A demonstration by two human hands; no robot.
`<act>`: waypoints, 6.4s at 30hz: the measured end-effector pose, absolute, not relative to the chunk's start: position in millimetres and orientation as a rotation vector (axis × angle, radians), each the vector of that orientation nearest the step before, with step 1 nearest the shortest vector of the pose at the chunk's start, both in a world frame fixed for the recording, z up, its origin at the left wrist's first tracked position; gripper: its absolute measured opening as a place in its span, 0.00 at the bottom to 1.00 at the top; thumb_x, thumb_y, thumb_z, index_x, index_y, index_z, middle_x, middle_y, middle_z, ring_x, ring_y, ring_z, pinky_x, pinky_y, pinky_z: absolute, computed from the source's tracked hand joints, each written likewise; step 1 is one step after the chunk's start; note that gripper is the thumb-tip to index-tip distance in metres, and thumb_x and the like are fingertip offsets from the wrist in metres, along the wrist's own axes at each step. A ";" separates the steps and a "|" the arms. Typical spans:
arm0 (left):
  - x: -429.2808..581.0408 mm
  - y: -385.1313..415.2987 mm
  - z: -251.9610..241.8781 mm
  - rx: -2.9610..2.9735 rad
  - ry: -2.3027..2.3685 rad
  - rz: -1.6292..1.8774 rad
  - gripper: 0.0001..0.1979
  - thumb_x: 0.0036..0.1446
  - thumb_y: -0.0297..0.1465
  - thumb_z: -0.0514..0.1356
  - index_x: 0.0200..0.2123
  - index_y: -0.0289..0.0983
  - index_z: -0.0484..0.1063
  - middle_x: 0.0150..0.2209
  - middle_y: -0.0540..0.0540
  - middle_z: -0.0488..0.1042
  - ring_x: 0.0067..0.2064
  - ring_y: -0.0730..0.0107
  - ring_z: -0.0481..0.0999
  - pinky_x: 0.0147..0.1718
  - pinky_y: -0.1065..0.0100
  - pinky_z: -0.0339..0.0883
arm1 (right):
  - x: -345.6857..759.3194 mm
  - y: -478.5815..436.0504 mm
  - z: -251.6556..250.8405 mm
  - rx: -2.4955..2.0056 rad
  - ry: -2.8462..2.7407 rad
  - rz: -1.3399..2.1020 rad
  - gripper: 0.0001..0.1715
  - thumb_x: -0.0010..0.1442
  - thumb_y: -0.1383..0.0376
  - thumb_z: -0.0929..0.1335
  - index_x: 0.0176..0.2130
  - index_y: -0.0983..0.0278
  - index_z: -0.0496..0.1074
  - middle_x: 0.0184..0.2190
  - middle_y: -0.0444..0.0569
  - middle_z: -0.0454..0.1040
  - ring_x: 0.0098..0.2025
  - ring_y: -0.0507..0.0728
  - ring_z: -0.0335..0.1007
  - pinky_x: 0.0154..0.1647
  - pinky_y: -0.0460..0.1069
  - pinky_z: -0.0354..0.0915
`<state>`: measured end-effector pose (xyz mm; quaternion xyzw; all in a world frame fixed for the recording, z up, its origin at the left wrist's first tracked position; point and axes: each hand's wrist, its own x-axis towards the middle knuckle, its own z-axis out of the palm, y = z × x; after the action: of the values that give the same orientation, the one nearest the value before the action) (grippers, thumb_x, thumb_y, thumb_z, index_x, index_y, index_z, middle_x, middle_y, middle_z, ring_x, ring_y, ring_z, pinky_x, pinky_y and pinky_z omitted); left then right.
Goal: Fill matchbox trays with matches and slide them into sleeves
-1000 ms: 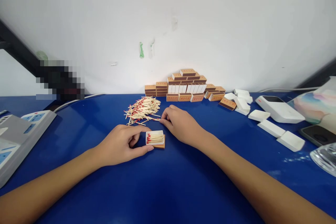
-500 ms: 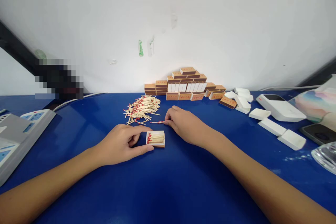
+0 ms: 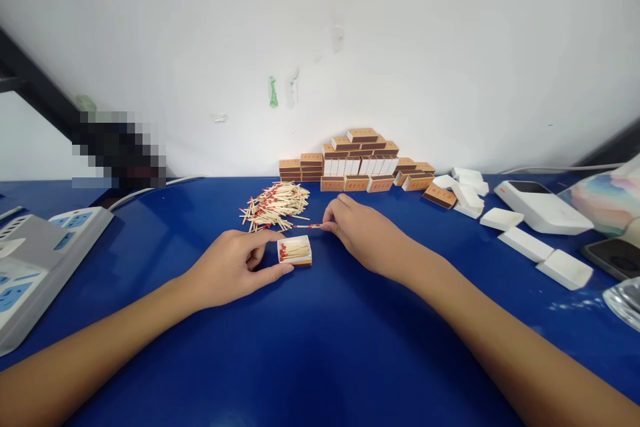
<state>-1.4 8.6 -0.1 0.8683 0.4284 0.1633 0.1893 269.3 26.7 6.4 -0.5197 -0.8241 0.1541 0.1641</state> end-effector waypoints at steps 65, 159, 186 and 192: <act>-0.6 7.7 -5.8 2.458 1.118 0.562 0.17 0.64 0.45 0.63 0.50 0.42 0.78 0.20 0.57 0.65 0.22 0.75 0.65 0.26 0.70 0.54 | 230.5 0.7 13.3 -1.330 -2.231 0.495 0.10 0.65 0.58 0.73 0.34 0.60 0.77 0.31 0.44 0.71 0.31 0.52 0.66 0.31 0.48 0.58; -2.5 6.8 -1.8 2.457 1.146 0.539 0.18 0.63 0.46 0.64 0.51 0.43 0.79 0.20 0.56 0.68 0.21 0.76 0.66 0.25 0.71 0.52 | 247.5 10.3 25.0 -1.303 -2.300 0.497 0.10 0.67 0.58 0.70 0.36 0.59 0.78 0.35 0.46 0.76 0.34 0.55 0.71 0.35 0.50 0.63; -1.2 3.9 -2.2 2.515 1.101 0.509 0.18 0.65 0.47 0.62 0.49 0.43 0.79 0.20 0.56 0.68 0.22 0.74 0.67 0.25 0.70 0.53 | 234.3 -5.8 22.2 -1.241 -2.360 0.642 0.12 0.69 0.56 0.69 0.38 0.58 0.80 0.39 0.48 0.77 0.35 0.54 0.72 0.34 0.49 0.65; -1.5 3.9 -2.9 2.524 1.102 0.511 0.18 0.64 0.46 0.63 0.50 0.42 0.79 0.21 0.56 0.69 0.22 0.73 0.68 0.26 0.70 0.54 | 239.3 -5.1 25.0 -1.261 -2.403 0.603 0.14 0.69 0.53 0.68 0.38 0.58 0.78 0.39 0.48 0.76 0.36 0.54 0.72 0.35 0.50 0.65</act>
<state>-1.5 3.9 -2.9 0.8880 0.3879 0.1798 0.1694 239.3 -5.1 25.0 -0.4463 -0.8503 0.2133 0.1797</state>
